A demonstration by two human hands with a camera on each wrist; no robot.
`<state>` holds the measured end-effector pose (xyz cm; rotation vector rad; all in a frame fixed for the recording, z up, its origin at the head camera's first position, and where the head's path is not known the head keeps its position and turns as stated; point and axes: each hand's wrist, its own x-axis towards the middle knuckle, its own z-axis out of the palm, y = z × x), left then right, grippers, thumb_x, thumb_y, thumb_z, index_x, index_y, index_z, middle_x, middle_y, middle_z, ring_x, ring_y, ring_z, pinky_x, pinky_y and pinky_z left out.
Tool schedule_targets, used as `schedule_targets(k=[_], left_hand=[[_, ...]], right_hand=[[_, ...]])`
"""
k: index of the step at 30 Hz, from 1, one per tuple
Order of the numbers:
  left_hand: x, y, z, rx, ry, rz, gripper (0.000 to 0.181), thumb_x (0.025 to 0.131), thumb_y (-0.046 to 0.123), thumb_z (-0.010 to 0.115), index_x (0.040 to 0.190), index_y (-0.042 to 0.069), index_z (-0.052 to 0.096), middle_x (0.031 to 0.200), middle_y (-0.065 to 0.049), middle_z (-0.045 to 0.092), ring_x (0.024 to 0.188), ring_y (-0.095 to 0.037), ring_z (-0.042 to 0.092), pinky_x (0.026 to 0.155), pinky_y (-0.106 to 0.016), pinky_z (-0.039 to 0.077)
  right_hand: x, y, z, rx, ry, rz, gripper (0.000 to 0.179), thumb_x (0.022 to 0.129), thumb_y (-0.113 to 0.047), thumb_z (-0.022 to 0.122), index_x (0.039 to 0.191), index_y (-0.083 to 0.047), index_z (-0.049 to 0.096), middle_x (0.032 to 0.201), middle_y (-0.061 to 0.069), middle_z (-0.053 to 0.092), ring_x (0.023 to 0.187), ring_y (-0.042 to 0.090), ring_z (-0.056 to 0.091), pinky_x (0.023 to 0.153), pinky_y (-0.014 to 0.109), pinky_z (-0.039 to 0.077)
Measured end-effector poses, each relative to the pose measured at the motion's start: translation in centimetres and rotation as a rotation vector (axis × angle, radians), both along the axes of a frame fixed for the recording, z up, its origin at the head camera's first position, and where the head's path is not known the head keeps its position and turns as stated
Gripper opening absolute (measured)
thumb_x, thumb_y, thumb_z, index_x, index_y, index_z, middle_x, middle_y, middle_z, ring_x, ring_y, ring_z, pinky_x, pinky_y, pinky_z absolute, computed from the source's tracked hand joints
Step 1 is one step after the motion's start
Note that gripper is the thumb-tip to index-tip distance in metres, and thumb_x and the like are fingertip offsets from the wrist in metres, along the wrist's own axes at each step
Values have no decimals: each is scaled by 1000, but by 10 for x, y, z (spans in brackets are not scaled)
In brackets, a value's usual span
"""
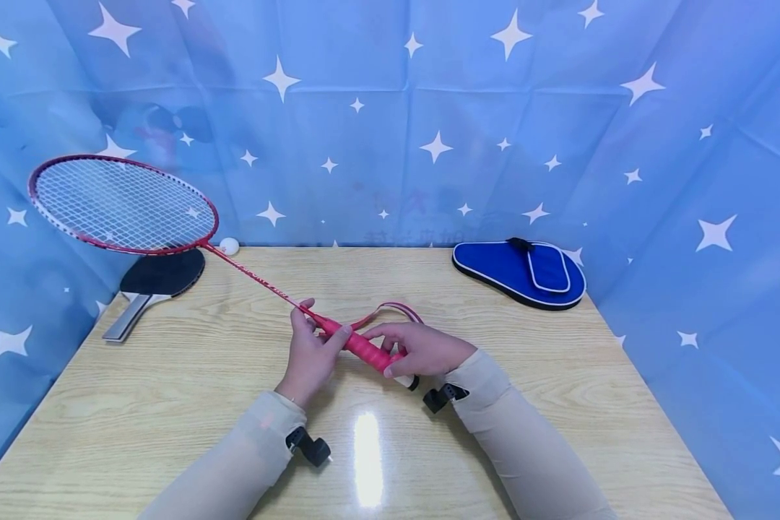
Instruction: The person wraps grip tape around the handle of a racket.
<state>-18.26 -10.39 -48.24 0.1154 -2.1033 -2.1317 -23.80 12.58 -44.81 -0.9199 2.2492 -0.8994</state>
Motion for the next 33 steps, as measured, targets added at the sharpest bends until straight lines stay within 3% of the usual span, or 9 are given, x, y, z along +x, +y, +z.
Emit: schedule_targets(k=[5, 11, 17, 25, 33], left_hand=[[-1, 0, 0, 15, -10, 4, 79, 97, 3, 69, 156, 11, 18, 134, -33, 52, 100, -32, 70, 79, -23, 58], [-1, 1, 1, 9, -22, 29, 79, 94, -1, 66, 156, 12, 20, 126, -28, 54, 101, -31, 66, 81, -22, 56], [-1, 0, 1, 26, -17, 18, 78, 95, -2, 65, 156, 13, 19, 125, -27, 53, 104, -34, 67, 83, -22, 56], [2, -2, 2, -21, -33, -6, 78, 100, 12, 71, 157, 17, 18, 133, -25, 54, 104, -34, 70, 84, -22, 57], [0, 0, 3, -1, -22, 26, 77, 96, 2, 67, 156, 14, 20, 123, -26, 56, 100, -31, 68, 81, -23, 55]], right_hand=[[0, 1, 1, 0, -28, -3, 71, 91, -16, 83, 152, -36, 54, 118, -6, 68, 95, 20, 67, 75, 37, 60], [-3, 4, 1, -13, -68, 3, 71, 89, -11, 82, 152, -31, 55, 116, -6, 70, 100, 19, 68, 80, 37, 60], [-3, 3, 0, -17, -99, -14, 72, 88, -8, 81, 152, -29, 55, 113, -5, 72, 99, 21, 68, 78, 37, 61], [-3, 3, 1, 0, -89, -25, 68, 89, -9, 80, 149, -31, 58, 109, -6, 73, 96, 22, 66, 77, 37, 59], [-4, 3, 0, 13, -95, -26, 61, 90, -13, 81, 144, -32, 62, 108, -5, 72, 98, 22, 64, 80, 37, 58]])
